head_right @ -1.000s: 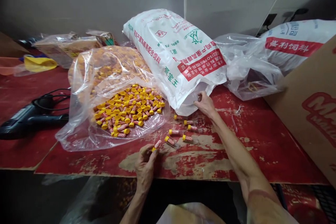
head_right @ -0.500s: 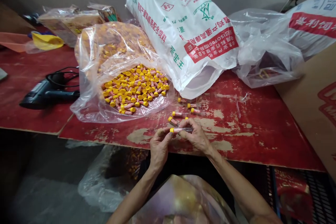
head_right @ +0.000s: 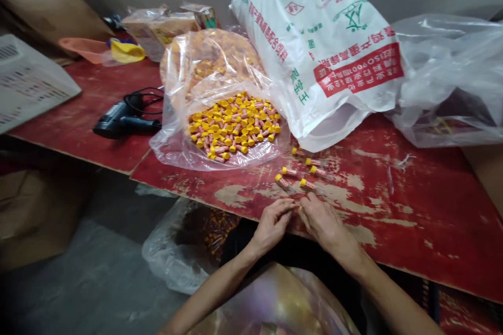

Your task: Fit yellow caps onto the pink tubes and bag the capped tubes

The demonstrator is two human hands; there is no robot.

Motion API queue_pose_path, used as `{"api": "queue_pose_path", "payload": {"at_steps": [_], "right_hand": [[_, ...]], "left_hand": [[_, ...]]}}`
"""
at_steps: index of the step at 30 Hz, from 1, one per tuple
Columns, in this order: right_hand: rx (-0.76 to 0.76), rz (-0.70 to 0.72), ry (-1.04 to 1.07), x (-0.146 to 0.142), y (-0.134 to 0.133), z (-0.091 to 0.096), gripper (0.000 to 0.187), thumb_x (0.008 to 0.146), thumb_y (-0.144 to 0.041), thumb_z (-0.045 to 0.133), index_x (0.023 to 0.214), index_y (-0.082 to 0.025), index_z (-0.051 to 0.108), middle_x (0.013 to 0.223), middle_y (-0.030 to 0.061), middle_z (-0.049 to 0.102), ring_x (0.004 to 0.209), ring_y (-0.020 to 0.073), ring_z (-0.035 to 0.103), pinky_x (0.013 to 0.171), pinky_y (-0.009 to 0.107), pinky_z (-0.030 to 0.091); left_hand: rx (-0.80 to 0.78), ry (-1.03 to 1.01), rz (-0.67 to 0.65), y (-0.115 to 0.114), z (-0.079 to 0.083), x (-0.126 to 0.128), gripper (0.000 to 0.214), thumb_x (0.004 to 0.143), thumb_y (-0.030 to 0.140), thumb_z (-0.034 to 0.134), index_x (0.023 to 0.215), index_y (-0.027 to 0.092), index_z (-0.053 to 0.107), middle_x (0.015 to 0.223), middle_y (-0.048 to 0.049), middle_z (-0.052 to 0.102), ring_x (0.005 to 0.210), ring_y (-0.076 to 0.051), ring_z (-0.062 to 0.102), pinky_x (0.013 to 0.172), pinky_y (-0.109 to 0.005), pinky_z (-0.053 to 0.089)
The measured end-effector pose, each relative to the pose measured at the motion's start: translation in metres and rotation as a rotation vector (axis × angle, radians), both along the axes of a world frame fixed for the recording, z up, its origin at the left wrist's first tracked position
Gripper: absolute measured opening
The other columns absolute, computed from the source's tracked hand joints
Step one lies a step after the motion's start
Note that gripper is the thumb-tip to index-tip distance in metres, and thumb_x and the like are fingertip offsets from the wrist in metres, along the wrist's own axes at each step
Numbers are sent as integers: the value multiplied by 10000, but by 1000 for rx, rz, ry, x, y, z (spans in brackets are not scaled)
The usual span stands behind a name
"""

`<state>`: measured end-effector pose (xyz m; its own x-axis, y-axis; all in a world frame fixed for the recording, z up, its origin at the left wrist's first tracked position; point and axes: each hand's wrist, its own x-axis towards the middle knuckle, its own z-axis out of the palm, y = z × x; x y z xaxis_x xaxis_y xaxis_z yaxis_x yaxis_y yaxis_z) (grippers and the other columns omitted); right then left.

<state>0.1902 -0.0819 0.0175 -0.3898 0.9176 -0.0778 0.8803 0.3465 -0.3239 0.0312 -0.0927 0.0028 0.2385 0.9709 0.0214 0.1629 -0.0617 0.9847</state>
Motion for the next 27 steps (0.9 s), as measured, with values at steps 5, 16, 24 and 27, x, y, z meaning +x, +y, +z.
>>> {"api": "queue_pose_path", "payload": {"at_steps": [5,16,24,27], "right_hand": [[-14,67,-292,-8,5,-3,133,833,-143,445,852,-181,571,851,84,580,554,142,529,507,264,337],[311,-181,586,15,45,3,180,926,-240,432,1034,-203,571,1027,76,600,975,194,568,832,319,462],[456,-72,232,4,91,-17,166,911,-188,464,967,-180,620,1000,107,622,937,221,551,835,373,409],[438,-294,147,31,123,-11,209,931,-222,429,982,-166,624,1021,102,624,943,211,548,835,346,409]], "left_hand": [[186,247,281,27,6,-32,230,839,111,478,949,178,668,834,-47,645,793,-153,616,760,-270,491],[296,1205,424,153,-3,-92,263,897,349,472,979,143,613,1037,-141,577,887,-251,596,685,-299,430],[265,1366,413,166,-4,-96,280,920,294,397,935,130,624,934,-143,618,748,-225,598,576,-282,373],[303,1352,406,163,-6,-101,284,916,216,376,934,138,649,908,-135,626,714,-212,588,575,-283,377]]}}
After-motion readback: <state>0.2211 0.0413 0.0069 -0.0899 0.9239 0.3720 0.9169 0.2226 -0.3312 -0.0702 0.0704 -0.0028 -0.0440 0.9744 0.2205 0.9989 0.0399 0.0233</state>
